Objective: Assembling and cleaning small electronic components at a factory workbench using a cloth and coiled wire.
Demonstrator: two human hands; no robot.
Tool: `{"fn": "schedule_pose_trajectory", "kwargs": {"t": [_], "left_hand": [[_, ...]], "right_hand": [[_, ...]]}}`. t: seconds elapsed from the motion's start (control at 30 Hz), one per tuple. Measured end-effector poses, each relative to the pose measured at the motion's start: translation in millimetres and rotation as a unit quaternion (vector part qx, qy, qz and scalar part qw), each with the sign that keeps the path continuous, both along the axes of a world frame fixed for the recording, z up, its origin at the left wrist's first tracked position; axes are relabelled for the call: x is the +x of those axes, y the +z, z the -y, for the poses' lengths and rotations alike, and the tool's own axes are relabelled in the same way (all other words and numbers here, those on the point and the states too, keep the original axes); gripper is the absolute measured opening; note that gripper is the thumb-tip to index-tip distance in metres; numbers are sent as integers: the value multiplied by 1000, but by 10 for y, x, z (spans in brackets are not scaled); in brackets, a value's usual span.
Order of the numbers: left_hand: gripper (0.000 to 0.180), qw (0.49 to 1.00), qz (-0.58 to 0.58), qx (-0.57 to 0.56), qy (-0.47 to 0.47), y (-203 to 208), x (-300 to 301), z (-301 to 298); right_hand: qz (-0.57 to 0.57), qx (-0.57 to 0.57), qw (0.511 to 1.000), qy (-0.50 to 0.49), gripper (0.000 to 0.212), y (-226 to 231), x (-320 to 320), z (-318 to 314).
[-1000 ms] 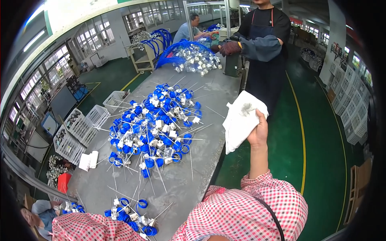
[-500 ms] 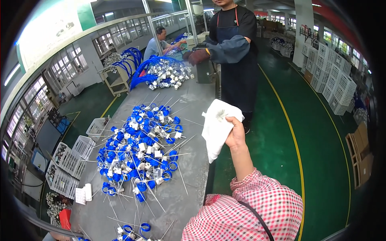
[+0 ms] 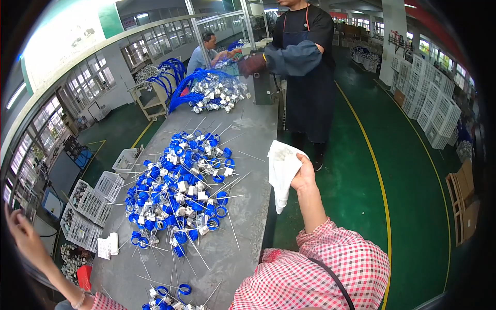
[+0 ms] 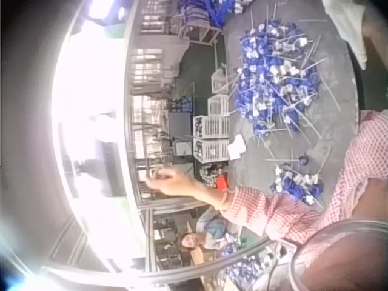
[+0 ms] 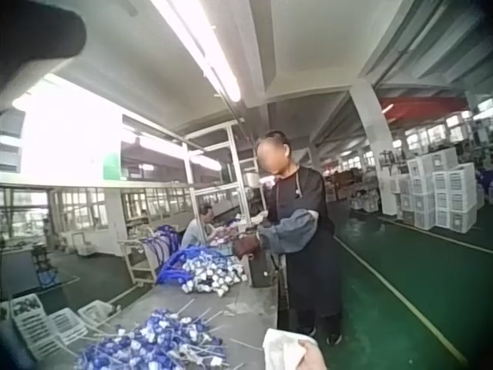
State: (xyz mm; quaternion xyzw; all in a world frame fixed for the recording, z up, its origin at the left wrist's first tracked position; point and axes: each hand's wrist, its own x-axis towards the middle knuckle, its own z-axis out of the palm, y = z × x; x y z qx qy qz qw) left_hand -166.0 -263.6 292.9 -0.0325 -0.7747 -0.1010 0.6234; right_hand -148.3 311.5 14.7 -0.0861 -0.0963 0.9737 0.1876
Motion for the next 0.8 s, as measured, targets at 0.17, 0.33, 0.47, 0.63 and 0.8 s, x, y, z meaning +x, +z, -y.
{"fn": "schedule_pose_trajectory", "kwargs": {"t": [0.17, 0.33, 0.47, 0.63, 0.8], "left_hand": [[29, 971, 231, -59, 7, -575, -390, 492], [28, 906, 403, -129, -11, -1113, -525, -147], [25, 813, 581, -30, -33, -1637, -230, -186], [23, 736, 674, -20, -64, -2479, -31, -221], [19, 797, 589, -45, -128, -3139, -206, -615]], "right_hand": [[-56, 32, 998, 22, 48, -78, -148, 73], [-41, 95, 992, 67, 49, 55, 33, 75], [2, 88, 993, 82, 44, -128, -304, 137], [-86, 9, 973, 215, 45, -296, -547, 317], [-49, 26, 977, 208, 44, -286, -606, 617]]}}
